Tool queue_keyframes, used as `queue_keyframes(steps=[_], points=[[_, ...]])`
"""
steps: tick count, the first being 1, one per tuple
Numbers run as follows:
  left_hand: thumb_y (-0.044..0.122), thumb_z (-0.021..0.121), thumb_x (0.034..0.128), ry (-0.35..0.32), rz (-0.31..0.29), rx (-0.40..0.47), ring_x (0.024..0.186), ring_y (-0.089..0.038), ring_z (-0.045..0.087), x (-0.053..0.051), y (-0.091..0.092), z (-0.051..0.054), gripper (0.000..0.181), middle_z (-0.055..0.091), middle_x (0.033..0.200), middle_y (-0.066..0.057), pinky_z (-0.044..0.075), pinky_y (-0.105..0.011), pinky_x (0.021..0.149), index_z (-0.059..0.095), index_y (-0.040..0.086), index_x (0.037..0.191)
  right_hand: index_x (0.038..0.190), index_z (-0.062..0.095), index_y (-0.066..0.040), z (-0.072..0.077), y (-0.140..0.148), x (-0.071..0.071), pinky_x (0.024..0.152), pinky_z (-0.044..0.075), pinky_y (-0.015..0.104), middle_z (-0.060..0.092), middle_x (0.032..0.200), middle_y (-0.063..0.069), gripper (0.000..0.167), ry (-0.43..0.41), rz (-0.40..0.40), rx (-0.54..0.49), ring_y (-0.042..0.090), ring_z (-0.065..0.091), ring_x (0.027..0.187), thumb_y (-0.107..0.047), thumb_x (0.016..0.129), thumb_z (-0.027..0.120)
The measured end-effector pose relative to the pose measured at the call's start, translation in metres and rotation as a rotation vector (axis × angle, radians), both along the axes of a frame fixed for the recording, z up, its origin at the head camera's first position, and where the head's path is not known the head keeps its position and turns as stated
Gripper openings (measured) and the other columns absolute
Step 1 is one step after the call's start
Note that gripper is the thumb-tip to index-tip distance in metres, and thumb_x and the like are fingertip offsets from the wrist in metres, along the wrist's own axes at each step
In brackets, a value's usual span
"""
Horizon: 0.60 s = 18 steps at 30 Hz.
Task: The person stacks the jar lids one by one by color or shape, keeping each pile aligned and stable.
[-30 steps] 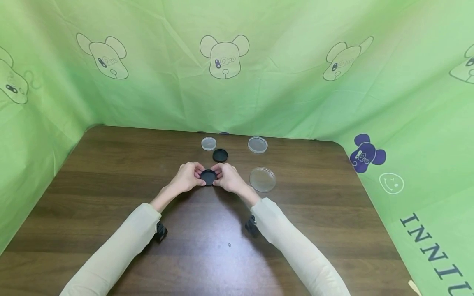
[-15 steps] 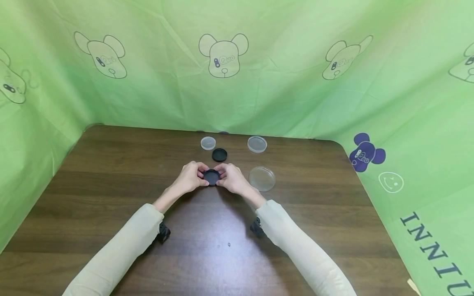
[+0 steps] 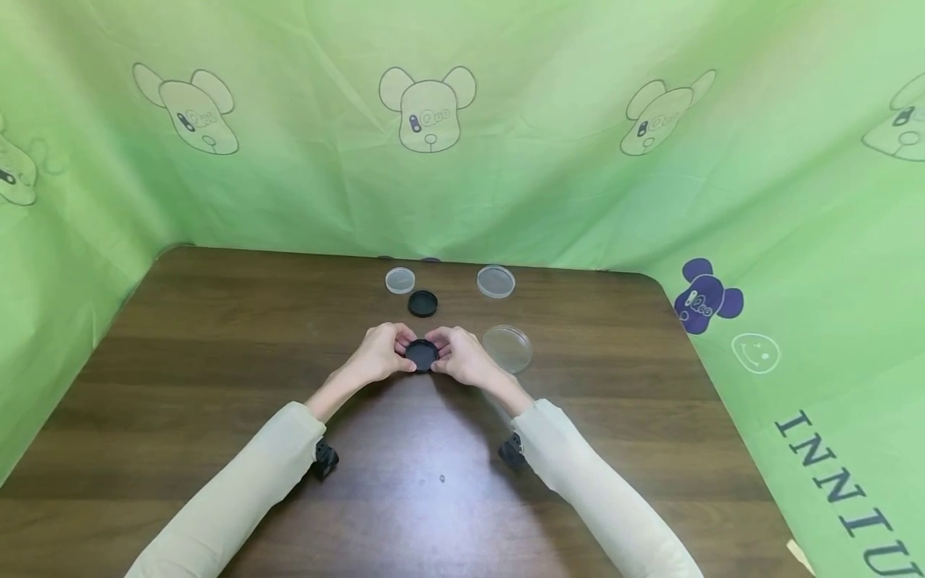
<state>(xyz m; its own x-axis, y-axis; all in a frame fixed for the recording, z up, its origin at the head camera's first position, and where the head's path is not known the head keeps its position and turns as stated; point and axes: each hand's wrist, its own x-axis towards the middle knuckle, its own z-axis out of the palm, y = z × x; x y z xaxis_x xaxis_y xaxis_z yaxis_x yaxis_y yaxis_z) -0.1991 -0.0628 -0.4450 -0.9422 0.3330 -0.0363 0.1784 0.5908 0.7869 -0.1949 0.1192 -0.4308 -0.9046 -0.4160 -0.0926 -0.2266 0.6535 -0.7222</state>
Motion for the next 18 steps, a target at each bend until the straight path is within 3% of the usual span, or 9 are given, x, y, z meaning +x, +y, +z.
queue_keyframes(steps=[18], points=[[-0.002,0.083,0.0702,-0.053,-0.020,0.032,0.083,-0.019,0.066,0.011,0.015,-0.001,0.038,0.066,0.090,-0.009,0.054,-0.030,0.078,0.066,-0.001,0.105,0.121,0.063,0.005,-0.003,0.021,0.022,0.079,0.055,0.030,0.065,0.107,0.018,0.047,0.008,-0.043,-0.058,0.026,0.067,0.091,0.009,0.075,0.072]])
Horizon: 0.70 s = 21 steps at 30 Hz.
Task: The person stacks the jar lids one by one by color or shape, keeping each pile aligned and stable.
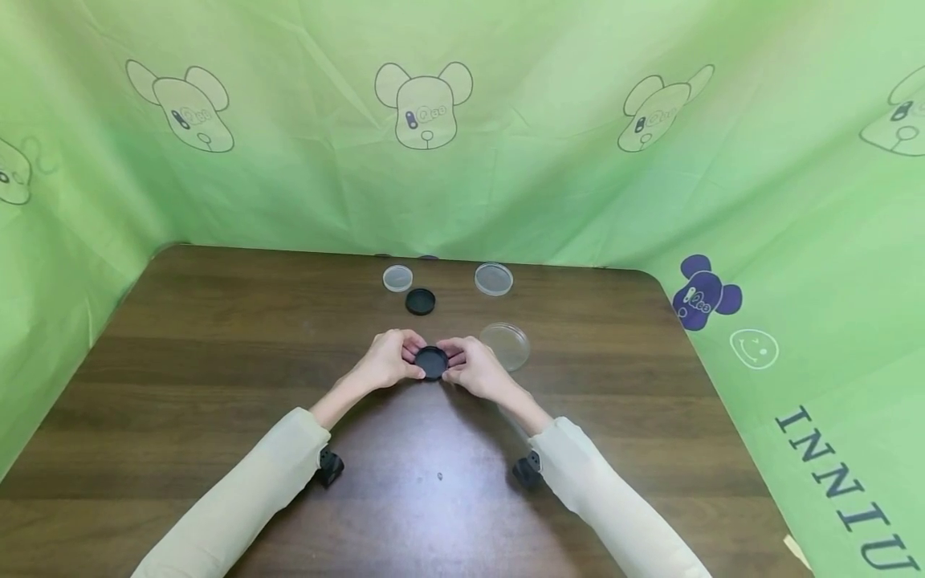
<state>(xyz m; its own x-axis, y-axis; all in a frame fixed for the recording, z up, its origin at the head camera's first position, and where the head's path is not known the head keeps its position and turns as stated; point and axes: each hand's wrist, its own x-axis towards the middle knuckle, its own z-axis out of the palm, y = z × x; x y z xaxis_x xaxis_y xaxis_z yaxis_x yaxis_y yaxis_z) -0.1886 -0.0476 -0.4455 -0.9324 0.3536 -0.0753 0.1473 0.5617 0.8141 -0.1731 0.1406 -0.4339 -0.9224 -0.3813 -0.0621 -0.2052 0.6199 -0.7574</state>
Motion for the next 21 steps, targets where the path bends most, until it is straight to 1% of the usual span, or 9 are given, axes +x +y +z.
queue_keyframes(steps=[5,10,14,21], points=[[-0.002,0.083,0.0702,-0.009,-0.014,-0.005,0.083,-0.018,0.066,0.003,0.004,-0.001,0.038,0.066,0.090,-0.008,0.054,-0.029,0.077,0.066,0.000,0.105,0.115,0.064,0.006,-0.001,0.003,0.004,0.077,0.055,0.030,0.066,0.101,0.017,0.041,0.010,-0.015,-0.012,0.026,0.067,0.088,0.010,0.075,0.072],[-0.001,0.084,0.0701,-0.013,-0.005,-0.010,0.082,-0.017,0.065,0.006,0.009,-0.002,0.039,0.065,0.089,-0.007,0.053,-0.027,0.077,0.067,0.000,0.105,0.114,0.064,0.006,-0.001,0.006,0.007,0.077,0.055,0.031,0.065,0.100,0.017,0.040,0.006,-0.030,-0.005,0.026,0.067,0.088,0.010,0.075,0.072],[-0.001,0.084,0.0694,0.003,0.006,-0.016,0.080,-0.016,0.062,0.008,0.012,-0.003,0.039,0.061,0.089,-0.007,0.053,-0.026,0.075,0.066,0.000,0.105,0.114,0.065,0.005,-0.001,0.008,0.008,0.077,0.055,0.031,0.063,0.100,0.017,0.040,0.015,-0.035,0.010,0.026,0.067,0.088,0.009,0.076,0.073],[0.001,0.085,0.0696,0.014,-0.005,-0.030,0.079,-0.016,0.061,0.011,0.016,-0.002,0.039,0.059,0.088,-0.007,0.052,-0.025,0.074,0.066,0.000,0.104,0.114,0.066,0.005,-0.001,0.013,0.008,0.077,0.055,0.032,0.067,0.098,0.016,0.040,0.034,-0.021,0.045,0.025,0.067,0.085,0.008,0.075,0.073]])
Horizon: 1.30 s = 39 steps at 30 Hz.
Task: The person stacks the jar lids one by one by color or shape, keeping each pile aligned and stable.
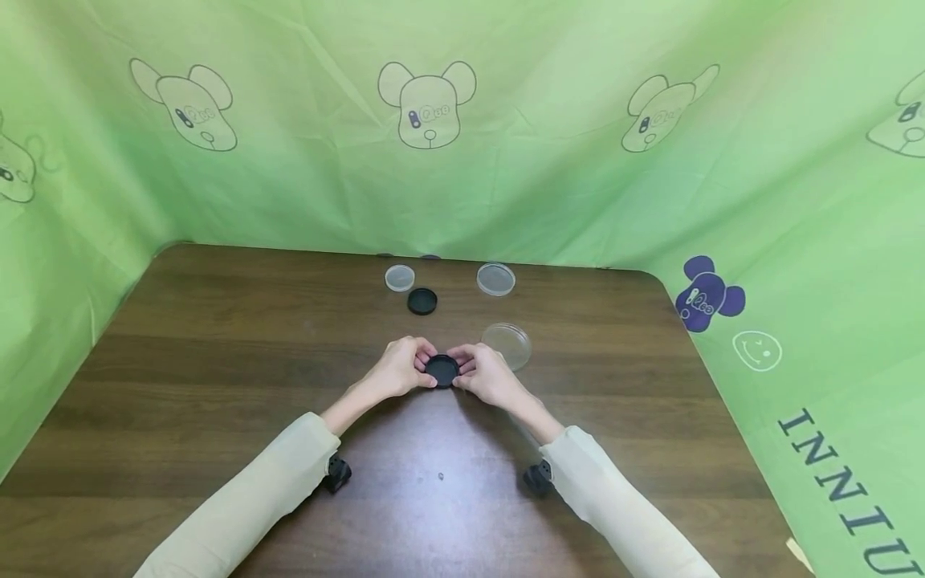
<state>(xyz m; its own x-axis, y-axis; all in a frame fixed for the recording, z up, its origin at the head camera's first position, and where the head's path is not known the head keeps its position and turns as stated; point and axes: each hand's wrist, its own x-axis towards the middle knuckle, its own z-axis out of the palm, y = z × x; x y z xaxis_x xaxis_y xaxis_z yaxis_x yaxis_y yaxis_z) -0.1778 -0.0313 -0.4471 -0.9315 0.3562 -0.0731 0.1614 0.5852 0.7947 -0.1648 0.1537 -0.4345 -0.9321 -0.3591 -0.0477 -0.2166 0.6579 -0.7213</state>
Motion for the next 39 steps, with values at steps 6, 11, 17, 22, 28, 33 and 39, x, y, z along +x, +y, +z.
queue_keyframes(steps=[6,11,17,22,28,33,39], points=[[-0.001,0.084,0.0701,0.002,0.014,0.025,0.079,-0.016,0.061,0.0029,0.0005,-0.0011,0.038,0.059,0.088,-0.007,0.052,-0.027,0.076,0.066,0.000,0.104,0.114,0.065,0.005,-0.0023,0.0019,0.0019,0.076,0.055,0.032,0.067,0.098,0.016,0.039,0.011,0.005,-0.006,0.025,0.067,0.085,0.008,0.075,0.073],[-0.002,0.083,0.0689,0.019,0.014,0.035,0.079,-0.017,0.062,0.0037,0.0002,-0.0046,0.038,0.061,0.087,-0.007,0.052,-0.027,0.076,0.066,-0.001,0.103,0.114,0.065,0.006,-0.0025,0.0008,0.0033,0.076,0.055,0.033,0.068,0.098,0.017,0.040,0.002,0.011,-0.021,0.026,0.067,0.085,0.008,0.075,0.072],[-0.001,0.082,0.0709,-0.008,0.017,0.010,0.081,-0.017,0.061,0.0047,0.0014,-0.0031,0.039,0.060,0.089,-0.008,0.051,-0.029,0.078,0.065,0.000,0.106,0.114,0.064,0.007,-0.0029,-0.0007,0.0046,0.076,0.055,0.032,0.067,0.098,0.017,0.039,0.006,-0.005,-0.016,0.026,0.067,0.085,0.009,0.076,0.072],[-0.001,0.082,0.0718,-0.003,0.012,0.000,0.082,-0.018,0.060,0.0060,0.0014,-0.0012,0.039,0.059,0.090,-0.008,0.051,-0.029,0.079,0.064,0.000,0.106,0.114,0.064,0.007,-0.0030,-0.0008,0.0049,0.076,0.055,0.032,0.064,0.098,0.018,0.039,0.008,-0.006,-0.011,0.027,0.067,0.086,0.010,0.076,0.071],[0.000,0.082,0.0715,0.011,0.017,-0.006,0.082,-0.017,0.059,0.0059,0.0025,-0.0009,0.040,0.059,0.091,-0.008,0.050,-0.030,0.081,0.064,0.000,0.107,0.115,0.064,0.006,-0.0018,-0.0003,0.0030,0.077,0.055,0.032,0.066,0.099,0.018,0.040,-0.013,-0.019,-0.022,0.026,0.067,0.086,0.010,0.076,0.072],[-0.003,0.080,0.0715,0.020,0.030,-0.010,0.083,-0.018,0.058,0.0067,0.0029,-0.0006,0.040,0.059,0.091,-0.007,0.049,-0.031,0.081,0.065,0.000,0.108,0.115,0.064,0.007,-0.0052,-0.0003,0.0023,0.075,0.055,0.031,0.067,0.100,0.017,0.041,-0.005,-0.037,-0.035,0.025,0.067,0.085,0.010,0.075,0.072],[-0.009,0.073,0.0714,0.018,0.019,0.007,0.086,-0.020,0.059,0.0086,0.0013,0.0012,0.040,0.060,0.092,-0.009,0.050,-0.030,0.081,0.064,-0.002,0.110,0.117,0.063,0.007,-0.0032,-0.0025,0.0062,0.076,0.055,0.030,0.064,0.102,0.018,0.043,0.008,-0.048,-0.020,0.026,0.067,0.087,0.009,0.075,0.072]])
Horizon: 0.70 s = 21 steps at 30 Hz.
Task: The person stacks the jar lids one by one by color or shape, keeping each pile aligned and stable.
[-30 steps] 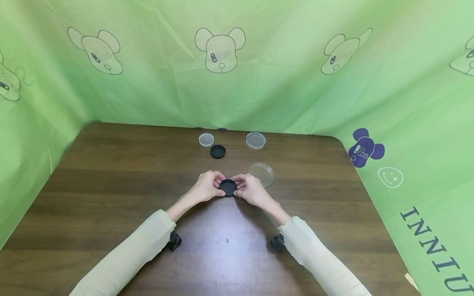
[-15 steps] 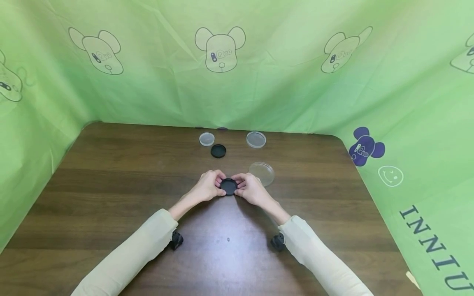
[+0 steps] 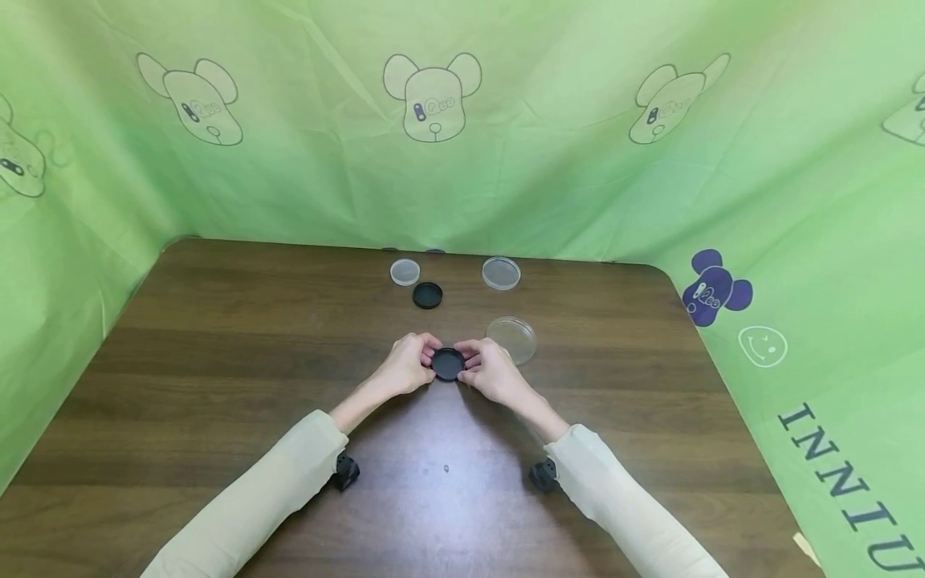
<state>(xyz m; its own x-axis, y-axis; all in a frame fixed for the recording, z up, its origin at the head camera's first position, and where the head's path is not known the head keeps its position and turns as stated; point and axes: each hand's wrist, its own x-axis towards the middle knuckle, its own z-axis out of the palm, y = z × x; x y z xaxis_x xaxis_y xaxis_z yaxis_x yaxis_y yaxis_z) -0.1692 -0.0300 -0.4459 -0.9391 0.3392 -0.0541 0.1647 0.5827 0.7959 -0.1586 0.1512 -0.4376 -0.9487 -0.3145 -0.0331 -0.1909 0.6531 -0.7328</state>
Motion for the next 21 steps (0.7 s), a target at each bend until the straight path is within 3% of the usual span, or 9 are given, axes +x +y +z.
queue_keyframes(steps=[7,12,16,21], points=[[-0.010,0.066,0.0738,-0.007,-0.010,0.054,0.088,-0.023,0.062,-0.002,-0.007,0.002,0.042,0.062,0.094,-0.011,0.052,-0.030,0.080,0.062,-0.004,0.115,0.119,0.062,0.007,0.007,-0.001,0.003,0.077,0.055,0.031,0.057,0.105,0.020,0.043,0.031,0.004,0.030,0.028,0.066,0.087,0.005,0.077,0.072],[-0.006,0.061,0.0779,0.011,0.014,0.082,0.089,-0.025,0.062,-0.005,-0.013,0.003,0.038,0.064,0.094,-0.013,0.052,-0.033,0.079,0.061,-0.005,0.116,0.116,0.064,0.005,0.006,-0.004,0.001,0.077,0.055,0.034,0.057,0.103,0.019,0.037,0.106,-0.027,0.021,0.027,0.064,0.086,0.001,0.080,0.071],[-0.002,0.064,0.0807,0.018,0.043,0.094,0.089,-0.026,0.064,-0.012,-0.017,0.002,0.037,0.064,0.096,-0.014,0.052,-0.035,0.082,0.059,-0.006,0.117,0.115,0.065,0.004,0.007,-0.009,-0.007,0.076,0.055,0.034,0.056,0.103,0.019,0.035,0.136,-0.041,-0.014,0.028,0.064,0.086,0.001,0.081,0.070],[-0.002,0.063,0.0846,-0.003,0.120,0.133,0.092,-0.028,0.064,-0.023,-0.021,0.002,0.042,0.064,0.100,-0.017,0.051,-0.038,0.085,0.053,-0.006,0.126,0.119,0.063,0.004,0.007,-0.014,-0.028,0.079,0.055,0.032,0.056,0.107,0.021,0.037,0.111,-0.045,-0.067,0.029,0.064,0.089,0.002,0.082,0.069]])
